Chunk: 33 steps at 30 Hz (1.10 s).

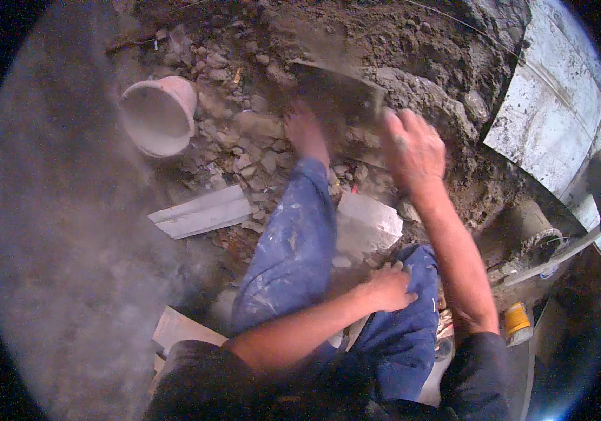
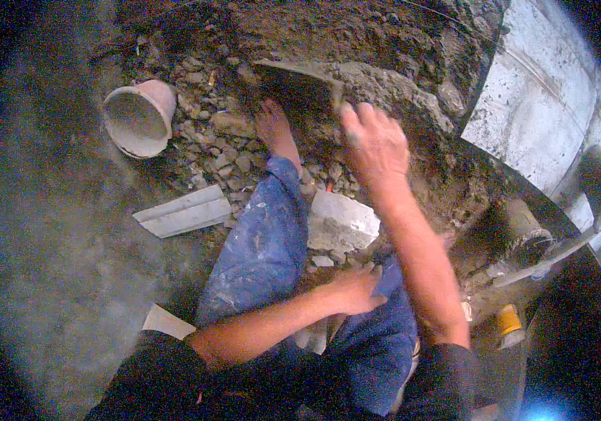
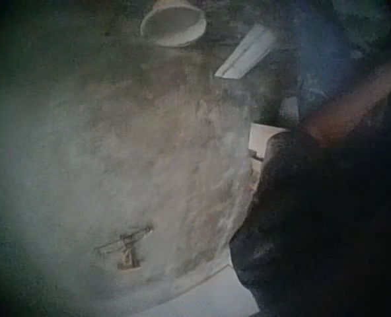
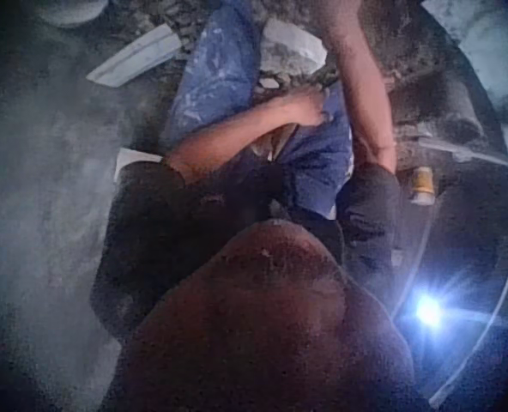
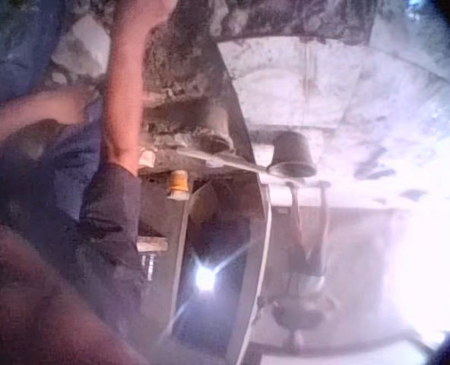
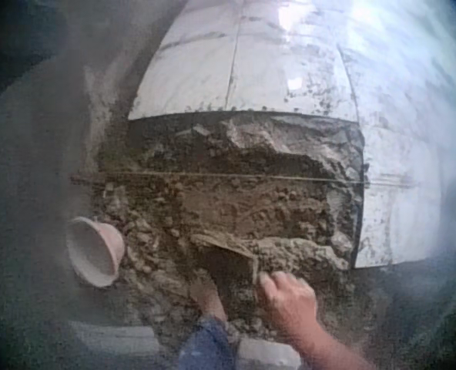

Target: The person scoops wet cement from a bucket using a trowel and applies it to a wall surface. They repeatedly smooth the cement on the wall and scrape excess material back into the bucket.

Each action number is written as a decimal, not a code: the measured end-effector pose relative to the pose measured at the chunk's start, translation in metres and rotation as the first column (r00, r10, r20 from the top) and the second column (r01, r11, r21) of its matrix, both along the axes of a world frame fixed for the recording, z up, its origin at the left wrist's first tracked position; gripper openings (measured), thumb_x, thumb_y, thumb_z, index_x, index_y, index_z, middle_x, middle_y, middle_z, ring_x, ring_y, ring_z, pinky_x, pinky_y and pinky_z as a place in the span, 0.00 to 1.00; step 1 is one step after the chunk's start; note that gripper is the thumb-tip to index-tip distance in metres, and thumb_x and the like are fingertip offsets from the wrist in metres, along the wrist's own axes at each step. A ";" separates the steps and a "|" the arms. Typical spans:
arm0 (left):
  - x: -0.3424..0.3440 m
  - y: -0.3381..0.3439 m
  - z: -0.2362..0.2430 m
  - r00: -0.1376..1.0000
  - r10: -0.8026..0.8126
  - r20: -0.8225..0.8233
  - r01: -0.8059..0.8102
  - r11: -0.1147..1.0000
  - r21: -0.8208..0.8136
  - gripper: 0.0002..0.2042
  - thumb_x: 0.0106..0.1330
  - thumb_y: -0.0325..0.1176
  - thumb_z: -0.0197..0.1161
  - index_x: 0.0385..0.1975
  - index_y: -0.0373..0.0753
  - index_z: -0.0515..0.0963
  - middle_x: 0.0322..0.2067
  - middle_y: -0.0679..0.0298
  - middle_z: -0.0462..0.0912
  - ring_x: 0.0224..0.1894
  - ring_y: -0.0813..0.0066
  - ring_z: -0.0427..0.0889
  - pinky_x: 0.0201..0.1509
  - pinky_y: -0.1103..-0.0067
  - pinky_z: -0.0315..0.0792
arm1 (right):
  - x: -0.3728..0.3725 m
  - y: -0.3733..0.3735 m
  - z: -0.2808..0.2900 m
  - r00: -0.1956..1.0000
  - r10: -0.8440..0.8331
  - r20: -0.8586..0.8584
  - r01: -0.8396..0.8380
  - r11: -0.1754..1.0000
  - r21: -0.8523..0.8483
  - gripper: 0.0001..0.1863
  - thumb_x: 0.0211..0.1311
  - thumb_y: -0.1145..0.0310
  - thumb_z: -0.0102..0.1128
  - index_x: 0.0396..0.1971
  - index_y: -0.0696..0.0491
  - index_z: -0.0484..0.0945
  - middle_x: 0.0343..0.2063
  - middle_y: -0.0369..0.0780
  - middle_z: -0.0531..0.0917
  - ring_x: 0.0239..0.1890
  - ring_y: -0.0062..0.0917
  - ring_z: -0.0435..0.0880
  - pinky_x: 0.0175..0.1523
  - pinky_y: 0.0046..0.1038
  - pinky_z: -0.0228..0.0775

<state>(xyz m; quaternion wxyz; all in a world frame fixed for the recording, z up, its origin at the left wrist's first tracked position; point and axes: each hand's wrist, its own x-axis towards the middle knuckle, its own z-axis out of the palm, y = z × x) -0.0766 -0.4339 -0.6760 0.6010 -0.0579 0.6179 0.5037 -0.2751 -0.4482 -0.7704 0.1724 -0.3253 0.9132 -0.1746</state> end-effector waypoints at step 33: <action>0.019 0.028 -0.014 0.956 -0.221 0.192 0.264 0.935 -0.238 0.35 0.61 0.57 0.58 0.56 0.28 0.72 0.52 0.39 0.77 0.57 0.44 0.75 0.61 0.63 0.69 | 0.194 0.494 0.039 0.095 -0.895 0.437 0.924 0.242 0.295 0.23 0.69 0.58 0.52 0.50 0.63 0.76 0.43 0.46 0.82 0.46 0.35 0.78 0.55 0.32 0.66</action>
